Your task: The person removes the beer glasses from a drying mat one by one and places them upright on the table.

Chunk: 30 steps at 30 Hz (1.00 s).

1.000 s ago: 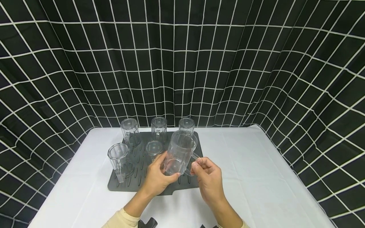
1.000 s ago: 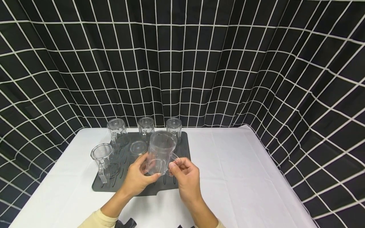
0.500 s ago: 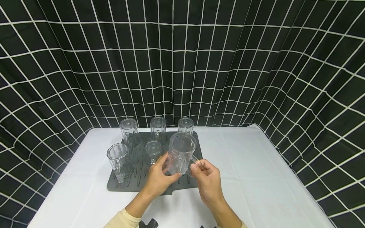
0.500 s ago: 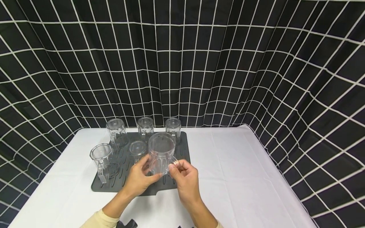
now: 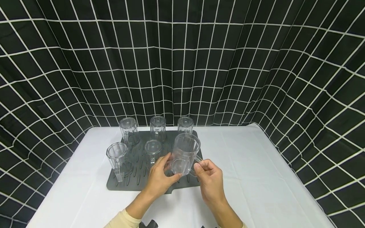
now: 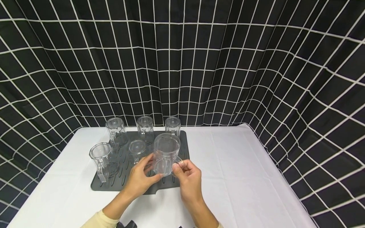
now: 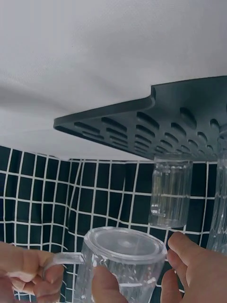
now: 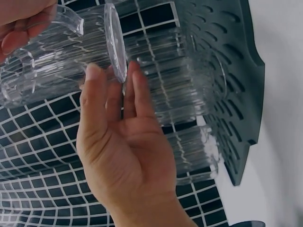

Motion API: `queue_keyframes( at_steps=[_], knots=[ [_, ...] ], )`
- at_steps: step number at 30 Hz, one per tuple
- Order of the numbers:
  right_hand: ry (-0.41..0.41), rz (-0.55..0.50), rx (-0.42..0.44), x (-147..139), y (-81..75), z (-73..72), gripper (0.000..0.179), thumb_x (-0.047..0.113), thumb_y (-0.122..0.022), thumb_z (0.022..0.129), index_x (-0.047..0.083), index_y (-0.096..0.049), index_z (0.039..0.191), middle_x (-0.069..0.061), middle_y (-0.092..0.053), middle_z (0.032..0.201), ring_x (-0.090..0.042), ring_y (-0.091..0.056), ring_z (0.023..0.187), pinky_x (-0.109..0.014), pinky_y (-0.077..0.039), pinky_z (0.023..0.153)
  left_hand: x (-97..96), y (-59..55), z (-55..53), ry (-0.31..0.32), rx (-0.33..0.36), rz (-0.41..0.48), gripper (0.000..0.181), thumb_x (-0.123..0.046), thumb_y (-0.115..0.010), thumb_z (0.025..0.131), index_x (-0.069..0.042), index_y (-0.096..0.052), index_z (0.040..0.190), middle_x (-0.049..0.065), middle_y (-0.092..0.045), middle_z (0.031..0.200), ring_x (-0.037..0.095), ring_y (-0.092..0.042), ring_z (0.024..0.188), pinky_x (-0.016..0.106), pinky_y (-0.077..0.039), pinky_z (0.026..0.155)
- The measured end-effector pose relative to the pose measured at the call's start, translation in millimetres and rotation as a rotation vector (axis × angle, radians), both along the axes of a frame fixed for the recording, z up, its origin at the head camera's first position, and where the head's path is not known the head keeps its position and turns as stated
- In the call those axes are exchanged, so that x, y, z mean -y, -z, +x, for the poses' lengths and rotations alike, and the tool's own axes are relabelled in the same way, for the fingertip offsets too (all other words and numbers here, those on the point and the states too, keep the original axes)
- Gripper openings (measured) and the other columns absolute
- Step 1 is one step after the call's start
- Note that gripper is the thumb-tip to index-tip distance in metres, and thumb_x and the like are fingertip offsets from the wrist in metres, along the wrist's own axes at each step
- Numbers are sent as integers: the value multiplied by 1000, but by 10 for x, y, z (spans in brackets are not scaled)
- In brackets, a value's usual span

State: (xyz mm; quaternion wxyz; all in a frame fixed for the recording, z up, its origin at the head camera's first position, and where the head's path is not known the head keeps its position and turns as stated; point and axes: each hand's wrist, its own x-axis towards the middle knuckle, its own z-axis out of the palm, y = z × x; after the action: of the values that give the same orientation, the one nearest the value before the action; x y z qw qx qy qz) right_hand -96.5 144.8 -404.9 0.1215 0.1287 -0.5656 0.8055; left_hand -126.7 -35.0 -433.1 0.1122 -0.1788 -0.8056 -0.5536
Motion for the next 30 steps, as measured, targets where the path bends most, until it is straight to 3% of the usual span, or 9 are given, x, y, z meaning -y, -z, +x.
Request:
queue_keyframes(
  at_steps=[5, 11, 18, 26, 30],
  knots=[
    [48, -23, 38, -33, 8, -6, 15, -4, -59, 93, -2, -51, 80, -1, -55, 71, -10, -55, 68, -20, -52, 69, 27, -5, 18, 15, -34, -4, 78, -4, -83, 73, 13, -40, 137, 22, -51, 127, 40, -53, 116, 35, -46, 98],
    [96, -50, 69, -62, 18, -13, 15, -5, -60, 92, -1, -52, 79, -1, -55, 71, -10, -55, 66, -20, -50, 66, 67, 1, 47, 11, -45, -8, 77, -3, -81, 74, 11, -40, 138, 20, -52, 127, 37, -53, 118, 32, -45, 98],
    [155, -79, 93, -91, 53, -49, 15, -8, -60, 91, -5, -51, 79, -3, -53, 70, -10, -53, 65, -18, -49, 63, 206, -14, 166, 11, -76, -1, 75, 0, -82, 73, 13, -42, 135, 22, -51, 127, 38, -54, 118, 30, -44, 98],
    [214, -84, 113, -178, 70, -104, 14, -8, -60, 91, -6, -51, 81, -4, -52, 71, -12, -52, 68, -18, -48, 64, 472, -99, 322, -45, -223, 3, 79, 4, -85, 68, 9, -45, 136, 10, -52, 129, 29, -52, 121, 29, -43, 98],
    [252, -96, 132, -249, 68, -134, 13, -9, -59, 90, -5, -51, 81, -5, -53, 71, -11, -51, 65, -15, -45, 58, 627, -167, 386, -96, -306, 28, 79, 10, -85, 65, 9, -47, 134, 13, -53, 128, 26, -51, 121, 29, -43, 98]
  ],
)
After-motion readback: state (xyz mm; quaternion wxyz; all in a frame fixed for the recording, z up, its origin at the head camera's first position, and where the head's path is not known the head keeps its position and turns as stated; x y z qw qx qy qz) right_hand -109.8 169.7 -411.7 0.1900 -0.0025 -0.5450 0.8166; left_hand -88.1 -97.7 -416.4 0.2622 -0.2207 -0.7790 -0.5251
